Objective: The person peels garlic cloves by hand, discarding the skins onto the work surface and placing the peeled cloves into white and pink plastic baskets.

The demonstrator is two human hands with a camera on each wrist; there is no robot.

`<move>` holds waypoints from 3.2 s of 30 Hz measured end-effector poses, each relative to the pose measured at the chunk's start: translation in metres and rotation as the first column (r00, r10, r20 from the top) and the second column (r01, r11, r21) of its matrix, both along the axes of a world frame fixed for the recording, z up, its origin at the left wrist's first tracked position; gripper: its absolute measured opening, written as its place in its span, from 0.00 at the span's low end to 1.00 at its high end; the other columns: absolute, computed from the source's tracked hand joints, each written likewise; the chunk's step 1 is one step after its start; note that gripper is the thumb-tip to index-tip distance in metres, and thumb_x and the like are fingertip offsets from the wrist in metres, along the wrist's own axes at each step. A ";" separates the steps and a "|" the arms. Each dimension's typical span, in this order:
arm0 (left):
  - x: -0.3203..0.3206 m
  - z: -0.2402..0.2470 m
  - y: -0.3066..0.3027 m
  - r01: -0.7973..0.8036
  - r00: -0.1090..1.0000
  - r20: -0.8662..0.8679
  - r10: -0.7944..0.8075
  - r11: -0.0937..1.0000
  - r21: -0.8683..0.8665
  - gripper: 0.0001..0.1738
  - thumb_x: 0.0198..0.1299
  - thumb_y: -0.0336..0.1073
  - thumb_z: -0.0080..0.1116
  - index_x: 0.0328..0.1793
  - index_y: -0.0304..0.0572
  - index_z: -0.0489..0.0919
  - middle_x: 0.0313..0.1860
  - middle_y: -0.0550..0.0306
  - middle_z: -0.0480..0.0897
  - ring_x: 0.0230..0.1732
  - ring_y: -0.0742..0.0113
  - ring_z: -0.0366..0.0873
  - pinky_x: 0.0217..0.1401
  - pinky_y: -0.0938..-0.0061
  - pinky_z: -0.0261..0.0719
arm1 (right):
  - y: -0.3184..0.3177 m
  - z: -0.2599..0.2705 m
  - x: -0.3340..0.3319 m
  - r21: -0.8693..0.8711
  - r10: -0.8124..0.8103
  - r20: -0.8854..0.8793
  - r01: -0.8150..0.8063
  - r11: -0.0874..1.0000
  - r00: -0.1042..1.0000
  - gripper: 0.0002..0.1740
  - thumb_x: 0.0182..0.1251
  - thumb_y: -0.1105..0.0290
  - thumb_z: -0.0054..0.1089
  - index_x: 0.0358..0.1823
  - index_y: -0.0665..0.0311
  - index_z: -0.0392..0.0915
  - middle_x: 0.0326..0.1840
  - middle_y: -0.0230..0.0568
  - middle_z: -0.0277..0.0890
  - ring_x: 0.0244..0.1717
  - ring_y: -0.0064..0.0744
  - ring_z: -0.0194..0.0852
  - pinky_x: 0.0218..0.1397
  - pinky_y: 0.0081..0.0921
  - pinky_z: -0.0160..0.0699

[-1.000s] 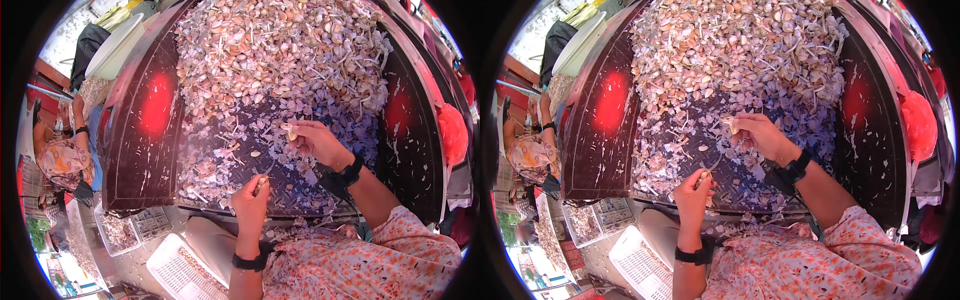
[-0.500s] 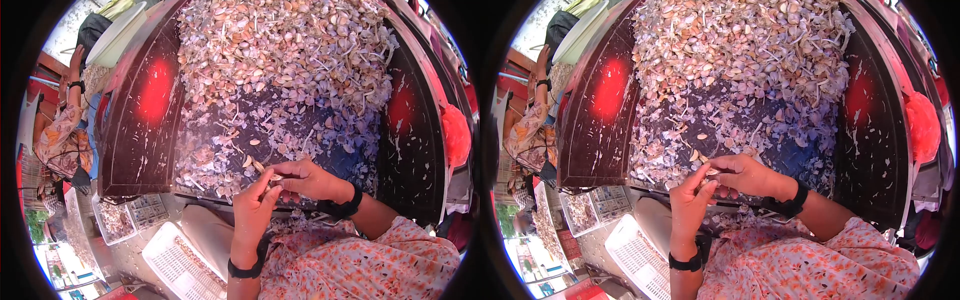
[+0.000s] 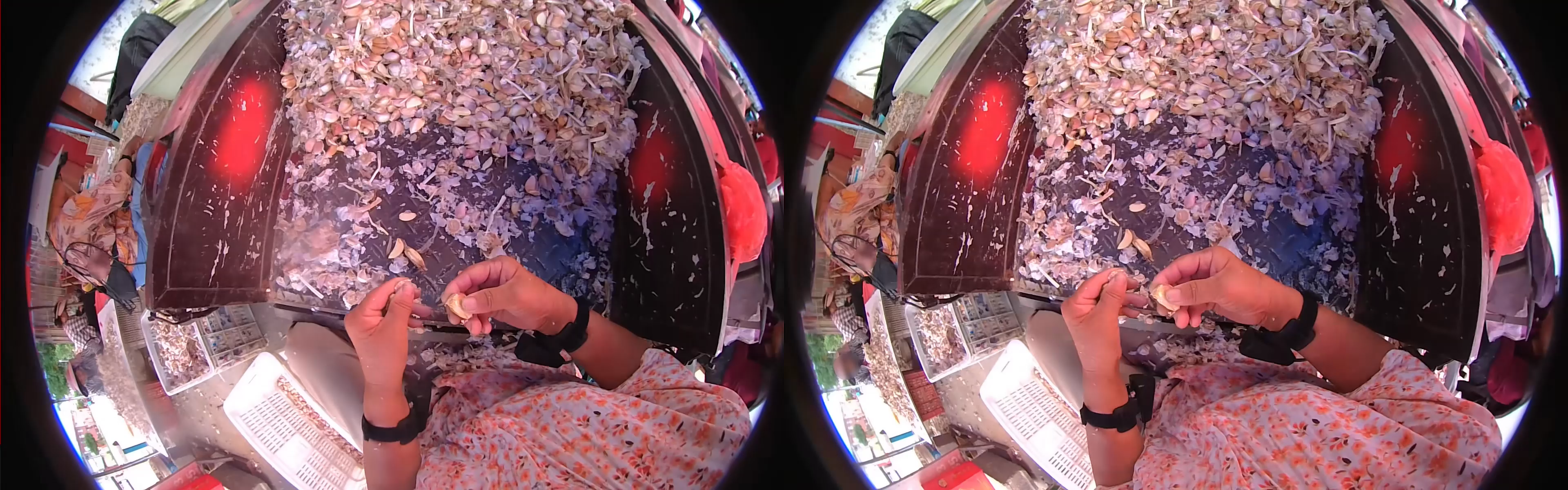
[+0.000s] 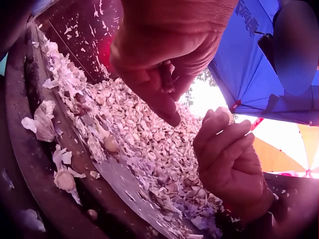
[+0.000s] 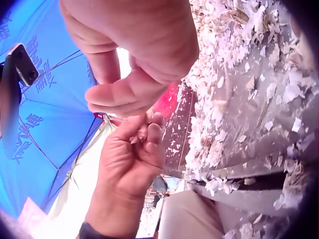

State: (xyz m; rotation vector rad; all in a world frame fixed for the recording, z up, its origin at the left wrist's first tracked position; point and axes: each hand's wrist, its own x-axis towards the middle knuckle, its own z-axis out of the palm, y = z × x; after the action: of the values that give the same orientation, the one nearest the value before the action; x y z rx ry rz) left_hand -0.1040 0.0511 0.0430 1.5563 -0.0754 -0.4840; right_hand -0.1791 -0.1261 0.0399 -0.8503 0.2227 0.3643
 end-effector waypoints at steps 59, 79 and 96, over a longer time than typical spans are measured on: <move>-0.305 -0.076 0.375 -0.174 0.957 0.111 0.269 0.222 0.959 0.10 0.56 0.27 0.54 0.41 0.26 0.80 0.30 0.43 0.81 0.28 0.57 0.81 0.29 0.72 0.79 | 0.002 -0.046 0.049 0.490 -0.210 0.045 0.161 0.857 0.977 0.13 0.68 0.64 0.51 0.44 0.67 0.73 0.35 0.34 0.71 0.28 0.20 0.68 0.23 0.13 0.67; -0.404 -0.077 0.348 -0.656 0.553 0.422 0.718 0.063 0.752 0.13 0.58 0.30 0.55 0.46 0.28 0.79 0.33 0.48 0.83 0.35 0.73 0.80 0.34 0.79 0.76 | 0.042 -0.024 0.043 -0.233 0.069 0.146 -0.034 0.972 0.987 0.15 0.73 0.66 0.41 0.55 0.66 0.65 0.21 0.21 0.52 0.16 0.06 0.48 0.12 0.08 0.44; -0.675 -0.346 0.326 -0.804 -0.510 -0.377 0.773 -0.272 0.529 0.07 0.47 0.28 0.58 0.33 0.35 0.81 0.25 0.56 0.79 0.24 0.64 0.78 0.27 0.71 0.78 | 0.114 -0.024 0.001 -0.230 0.200 0.184 -0.156 0.961 0.962 0.16 0.73 0.70 0.41 0.59 0.66 0.62 0.27 0.27 0.57 0.19 0.11 0.50 0.15 0.09 0.50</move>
State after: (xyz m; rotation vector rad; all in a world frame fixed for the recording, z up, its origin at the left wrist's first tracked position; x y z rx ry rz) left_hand -0.7794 0.3773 -0.3025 0.6670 1.8301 0.4762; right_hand -0.1785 -0.0123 0.0160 -1.1176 -0.0090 0.4230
